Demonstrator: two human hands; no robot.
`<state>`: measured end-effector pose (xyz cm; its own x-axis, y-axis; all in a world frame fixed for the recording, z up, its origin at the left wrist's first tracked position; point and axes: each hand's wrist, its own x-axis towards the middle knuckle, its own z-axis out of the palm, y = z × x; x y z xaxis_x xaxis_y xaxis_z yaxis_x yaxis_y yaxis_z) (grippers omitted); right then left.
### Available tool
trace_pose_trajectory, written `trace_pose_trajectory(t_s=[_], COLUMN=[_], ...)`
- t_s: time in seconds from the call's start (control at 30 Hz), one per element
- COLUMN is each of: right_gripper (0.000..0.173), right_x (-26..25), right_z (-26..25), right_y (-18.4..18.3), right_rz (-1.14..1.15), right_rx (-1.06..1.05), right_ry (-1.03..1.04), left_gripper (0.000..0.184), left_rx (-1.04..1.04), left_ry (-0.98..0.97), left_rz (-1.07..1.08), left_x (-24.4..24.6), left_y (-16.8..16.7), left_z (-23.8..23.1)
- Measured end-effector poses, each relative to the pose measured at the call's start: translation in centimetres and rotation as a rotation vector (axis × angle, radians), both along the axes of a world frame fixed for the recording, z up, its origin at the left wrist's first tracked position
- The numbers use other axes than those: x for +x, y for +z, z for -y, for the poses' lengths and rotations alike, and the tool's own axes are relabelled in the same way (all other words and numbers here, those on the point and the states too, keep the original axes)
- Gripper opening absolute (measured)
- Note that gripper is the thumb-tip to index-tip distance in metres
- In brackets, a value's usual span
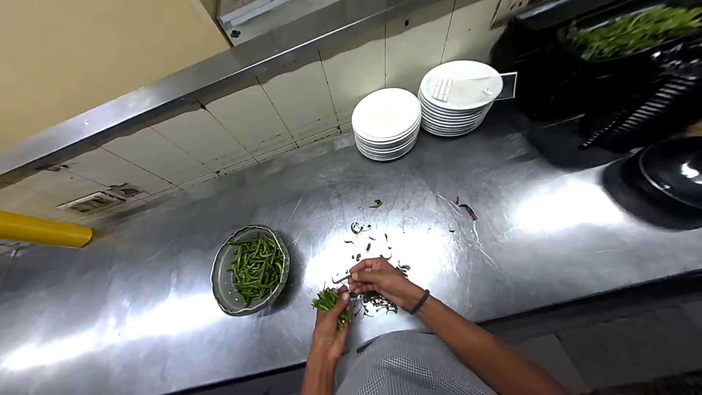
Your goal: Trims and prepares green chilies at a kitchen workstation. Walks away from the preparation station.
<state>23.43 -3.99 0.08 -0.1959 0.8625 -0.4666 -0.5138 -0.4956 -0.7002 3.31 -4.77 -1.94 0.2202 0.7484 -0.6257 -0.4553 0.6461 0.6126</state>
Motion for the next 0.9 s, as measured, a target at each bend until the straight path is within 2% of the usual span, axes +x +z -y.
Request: trace_pose_trajectory(t_s=[0.13, 0.27, 0.4, 0.47, 0.53, 0.6, 0.67, 0.7, 0.73, 0.8, 0.83, 0.9], right_gripper=[0.021, 0.02, 0.016, 0.014, 0.011, 0.007, 0.006, 0.009, 0.015, 0.029, 0.031, 0.024], right_x=[-0.7, -0.6, -0.7, -0.9, -1.1, -1.4, -1.7, -1.6, -1.4, -0.3, 0.3, 1.1], right_z=[0.5, 0.6, 0.8, 0.9, 1.0, 1.4, 1.6, 1.6, 1.5, 0.9, 0.4, -0.7], right_y=[-1.5, -2.5, -2.6, -2.9, -2.7, -2.5, -2.0, -1.8, -1.7, -2.3, -2.6, -3.4], right_rz=[0.195, 0.359, 0.437, 0.499, 0.44, 0.264, 0.173, 0.2, 0.29, 0.654, 0.844, 1.087], right_rx=[0.011, 0.066, 0.141, 0.279, 0.397, 0.48, 0.471, 0.426, 0.366, 0.289, 0.242, 0.164], right_ry=[0.101, 0.081, 0.083, 0.129, 0.179, 0.212, 0.25, 0.258, 0.261, 0.319, 0.366, 0.364], left_gripper=[0.024, 0.024, 0.004, 0.012, 0.016, 0.02, 0.023, 0.023, 0.022, 0.018, 0.016, 0.014], left_rx=[0.082, 0.039, -0.202, -0.315, -0.323, -0.28, -0.231, -0.212, -0.2, -0.197, -0.195, -0.188], left_ry=[0.019, 0.052, 0.134, 0.171, 0.188, 0.213, 0.25, 0.271, 0.286, 0.32, 0.334, 0.336], left_rz=[-0.103, -0.145, 0.14, 0.28, 0.31, 0.31, 0.315, 0.31, 0.303, 0.291, 0.286, 0.288], left_x=[1.1, 1.6, 1.7, 1.9, 1.9, 1.2, -0.4, -1.3, -2.0, -3.4, -4.0, -4.8], left_y=[0.6, 1.0, 1.1, 1.3, 1.0, 0.3, -0.4, -0.4, -0.1, 0.7, 1.1, 1.5], left_z=[-1.1, -1.5, -1.7, -1.7, -1.8, -2.3, -3.2, -3.6, -4.0, -4.2, -4.2, -3.8])
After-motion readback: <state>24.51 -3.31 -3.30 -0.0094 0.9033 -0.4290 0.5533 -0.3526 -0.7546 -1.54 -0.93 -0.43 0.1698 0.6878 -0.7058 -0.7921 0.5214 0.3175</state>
